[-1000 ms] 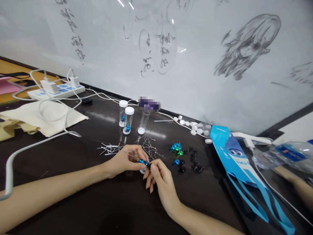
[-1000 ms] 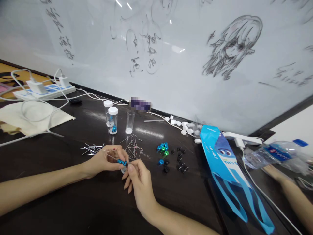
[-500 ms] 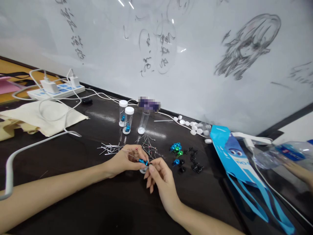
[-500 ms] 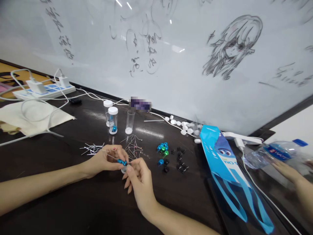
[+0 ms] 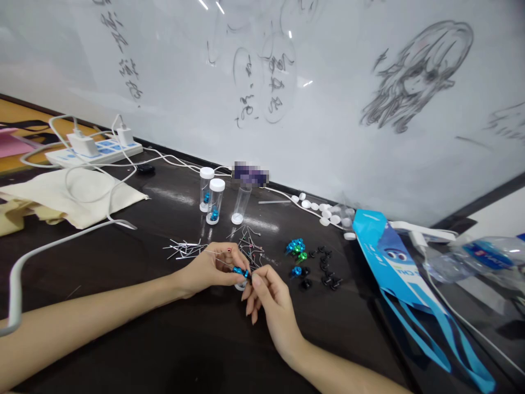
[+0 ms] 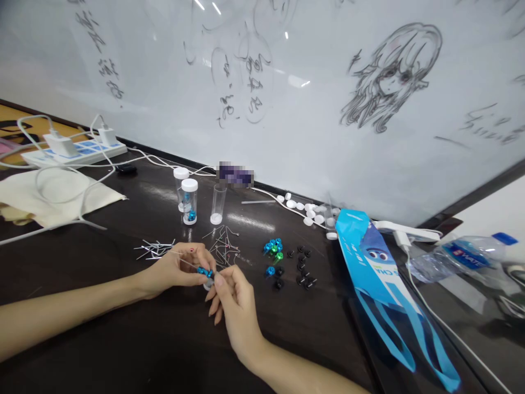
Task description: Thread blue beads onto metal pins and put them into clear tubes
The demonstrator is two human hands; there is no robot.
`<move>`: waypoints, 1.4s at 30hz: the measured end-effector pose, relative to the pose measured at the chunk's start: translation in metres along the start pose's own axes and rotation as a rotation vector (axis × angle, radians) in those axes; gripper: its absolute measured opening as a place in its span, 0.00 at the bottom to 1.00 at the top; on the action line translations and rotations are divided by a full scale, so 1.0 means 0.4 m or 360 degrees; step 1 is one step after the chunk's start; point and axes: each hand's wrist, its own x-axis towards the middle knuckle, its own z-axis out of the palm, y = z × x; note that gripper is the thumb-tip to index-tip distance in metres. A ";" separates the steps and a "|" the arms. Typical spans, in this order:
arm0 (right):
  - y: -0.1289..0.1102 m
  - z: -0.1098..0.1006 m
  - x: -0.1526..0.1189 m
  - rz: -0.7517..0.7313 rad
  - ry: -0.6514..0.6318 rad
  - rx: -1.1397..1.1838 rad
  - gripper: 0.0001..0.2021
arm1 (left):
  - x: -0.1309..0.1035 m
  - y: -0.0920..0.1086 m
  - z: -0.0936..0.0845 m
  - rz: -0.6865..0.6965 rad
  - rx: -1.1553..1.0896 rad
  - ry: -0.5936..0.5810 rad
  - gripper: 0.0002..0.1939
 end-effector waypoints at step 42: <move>0.005 -0.001 0.000 -0.0022 0.0005 0.0030 0.12 | 0.001 -0.003 0.000 0.0007 -0.0004 0.0010 0.09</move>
